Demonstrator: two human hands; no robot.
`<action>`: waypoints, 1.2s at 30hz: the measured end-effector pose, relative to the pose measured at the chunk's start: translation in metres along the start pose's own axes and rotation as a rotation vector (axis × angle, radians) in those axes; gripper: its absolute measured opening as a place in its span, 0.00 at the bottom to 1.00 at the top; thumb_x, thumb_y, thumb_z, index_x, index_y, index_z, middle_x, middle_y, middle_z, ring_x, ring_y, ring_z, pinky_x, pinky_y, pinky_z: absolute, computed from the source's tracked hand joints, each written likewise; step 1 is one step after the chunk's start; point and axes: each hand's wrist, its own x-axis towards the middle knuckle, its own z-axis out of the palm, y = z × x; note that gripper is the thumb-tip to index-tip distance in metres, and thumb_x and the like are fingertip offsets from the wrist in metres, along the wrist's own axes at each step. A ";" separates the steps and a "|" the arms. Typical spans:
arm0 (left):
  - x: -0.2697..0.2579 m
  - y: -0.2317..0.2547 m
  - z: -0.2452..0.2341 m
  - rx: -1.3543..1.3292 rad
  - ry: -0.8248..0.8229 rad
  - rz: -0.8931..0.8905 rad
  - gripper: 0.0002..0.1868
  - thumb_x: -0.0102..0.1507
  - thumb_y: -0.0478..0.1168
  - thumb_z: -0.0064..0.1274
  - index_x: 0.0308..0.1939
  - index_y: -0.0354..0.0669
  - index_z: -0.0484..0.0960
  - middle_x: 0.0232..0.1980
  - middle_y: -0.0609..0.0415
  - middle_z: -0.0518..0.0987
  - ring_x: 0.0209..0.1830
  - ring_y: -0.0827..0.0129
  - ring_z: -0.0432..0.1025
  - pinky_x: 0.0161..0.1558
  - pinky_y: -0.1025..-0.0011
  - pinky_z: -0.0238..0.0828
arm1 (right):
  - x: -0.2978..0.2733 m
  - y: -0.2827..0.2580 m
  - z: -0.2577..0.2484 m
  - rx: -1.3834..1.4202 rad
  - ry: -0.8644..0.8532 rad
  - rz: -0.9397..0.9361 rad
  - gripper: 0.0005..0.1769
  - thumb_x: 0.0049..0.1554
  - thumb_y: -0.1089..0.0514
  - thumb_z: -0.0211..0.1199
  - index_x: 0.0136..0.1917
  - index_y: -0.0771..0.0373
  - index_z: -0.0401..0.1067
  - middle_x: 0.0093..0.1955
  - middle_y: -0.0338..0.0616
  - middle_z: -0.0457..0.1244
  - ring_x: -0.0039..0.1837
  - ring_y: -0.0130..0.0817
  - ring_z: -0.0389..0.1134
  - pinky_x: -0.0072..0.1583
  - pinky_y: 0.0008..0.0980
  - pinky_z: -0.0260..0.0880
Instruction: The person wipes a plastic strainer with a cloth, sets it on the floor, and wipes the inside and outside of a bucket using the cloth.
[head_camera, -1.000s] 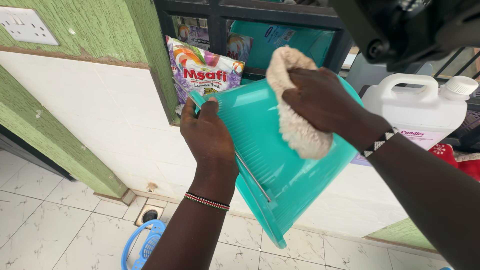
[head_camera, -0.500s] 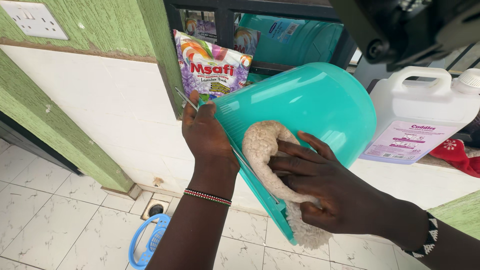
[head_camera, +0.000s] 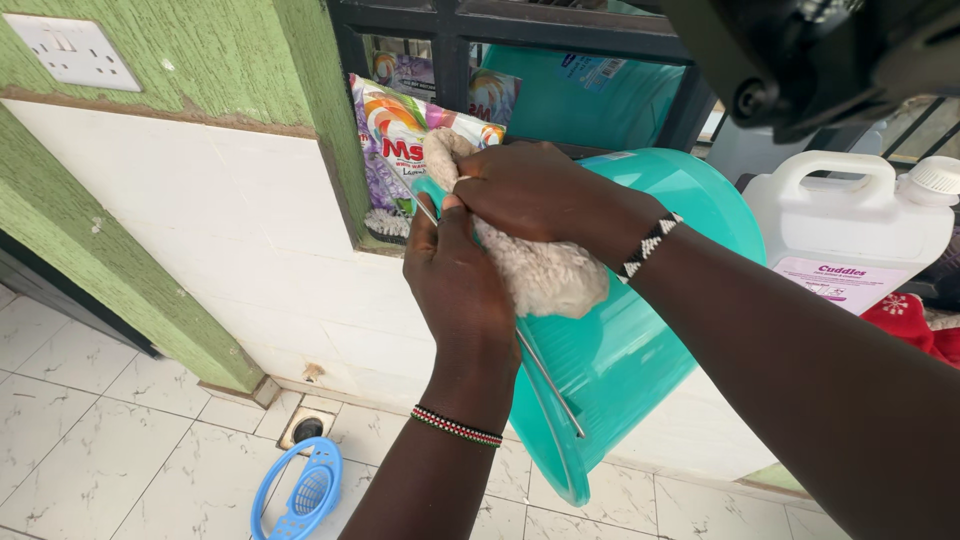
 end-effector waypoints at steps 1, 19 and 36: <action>-0.003 0.004 0.001 0.003 0.008 -0.004 0.17 0.70 0.41 0.40 0.57 0.35 0.77 0.49 0.51 0.79 0.46 0.72 0.74 0.48 0.70 0.73 | 0.007 -0.002 0.000 -0.110 0.013 -0.163 0.13 0.60 0.54 0.55 0.47 0.64 0.75 0.51 0.52 0.67 0.54 0.49 0.70 0.58 0.48 0.70; 0.049 -0.018 -0.027 -0.350 0.102 -0.082 0.19 0.70 0.45 0.42 0.58 0.35 0.75 0.52 0.49 0.78 0.49 0.63 0.75 0.55 0.61 0.74 | -0.196 -0.001 0.046 0.192 0.279 -0.259 0.13 0.54 0.57 0.59 0.53 0.59 0.68 0.75 0.53 0.56 0.83 0.51 0.50 0.83 0.60 0.36; -0.050 0.001 -0.040 0.044 -0.239 -0.167 0.35 0.56 0.41 0.60 0.66 0.41 0.68 0.59 0.50 0.77 0.58 0.66 0.74 0.60 0.62 0.72 | -0.133 0.080 0.046 0.006 0.566 0.468 0.29 0.60 0.54 0.56 0.70 0.71 0.63 0.74 0.60 0.56 0.75 0.60 0.54 0.69 0.56 0.59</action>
